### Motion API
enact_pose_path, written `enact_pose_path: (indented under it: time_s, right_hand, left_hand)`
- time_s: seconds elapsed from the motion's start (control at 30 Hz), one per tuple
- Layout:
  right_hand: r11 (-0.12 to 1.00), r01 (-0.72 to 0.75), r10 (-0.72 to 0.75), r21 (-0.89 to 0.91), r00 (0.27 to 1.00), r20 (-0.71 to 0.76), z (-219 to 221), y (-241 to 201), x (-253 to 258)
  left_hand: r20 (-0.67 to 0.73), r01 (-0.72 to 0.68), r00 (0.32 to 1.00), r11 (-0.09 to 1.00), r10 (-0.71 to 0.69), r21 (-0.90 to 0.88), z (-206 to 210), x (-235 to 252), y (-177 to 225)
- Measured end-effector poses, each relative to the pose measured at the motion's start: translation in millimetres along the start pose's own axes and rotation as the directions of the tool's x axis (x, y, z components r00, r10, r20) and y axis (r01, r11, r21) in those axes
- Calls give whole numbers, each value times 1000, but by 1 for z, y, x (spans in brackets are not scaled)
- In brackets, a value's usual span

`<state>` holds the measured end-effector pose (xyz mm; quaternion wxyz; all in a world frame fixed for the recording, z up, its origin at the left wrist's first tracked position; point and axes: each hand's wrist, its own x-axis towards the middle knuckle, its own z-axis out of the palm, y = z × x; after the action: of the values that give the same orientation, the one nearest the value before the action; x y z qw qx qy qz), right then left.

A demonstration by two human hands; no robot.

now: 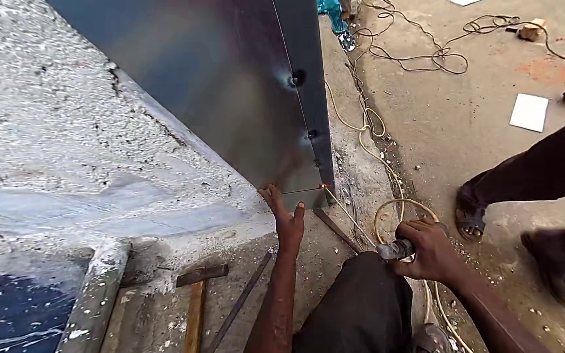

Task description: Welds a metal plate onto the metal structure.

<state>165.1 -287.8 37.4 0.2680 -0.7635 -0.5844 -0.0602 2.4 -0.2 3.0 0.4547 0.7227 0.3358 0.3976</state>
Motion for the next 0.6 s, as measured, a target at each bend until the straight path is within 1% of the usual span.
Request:
enact_pose_path:
  time_s: [0.1,0.2,0.27,0.3,0.4,0.5,0.57,0.6]
  right_hand:
    - [1000,0,0,0,1000,5,-1,-1,0]
    - [1000,1,-1,10,1000,-7,-1,-1,0]
    - [1000,-1,2,8,1000,-13,-1,-1,-1]
    - [1000,-7,7,1,1000,-17,-1,-2,-1]
    - [1000,-2,3,12,1000,-21,-1,-2,-1]
    - [999,11,-10,46,1000,-20,-1,-1,1]
    - [999,9,-8,43,1000,-20,0,-1,1]
    - [1000,4,-3,28,1000,-17,1,-1,1]
  left_hand:
    - [1,10,1000,1000,-10,9,1,0,0]
    - [-1,-13,1000,1000,13,15,0,-2,-3]
    - [15,44,999,998,-45,52,-3,-7,3]
    - [0,86,996,995,-86,40,-3,-8,5]
    - [0,49,999,999,-49,3,-2,-3,6]
    - [-3,-20,1000,1000,20,22,0,0,0]
    - [4,-4,1000,1000,4,25,-1,-2,2]
    - [9,27,1000,999,-27,24,-2,-4,4]
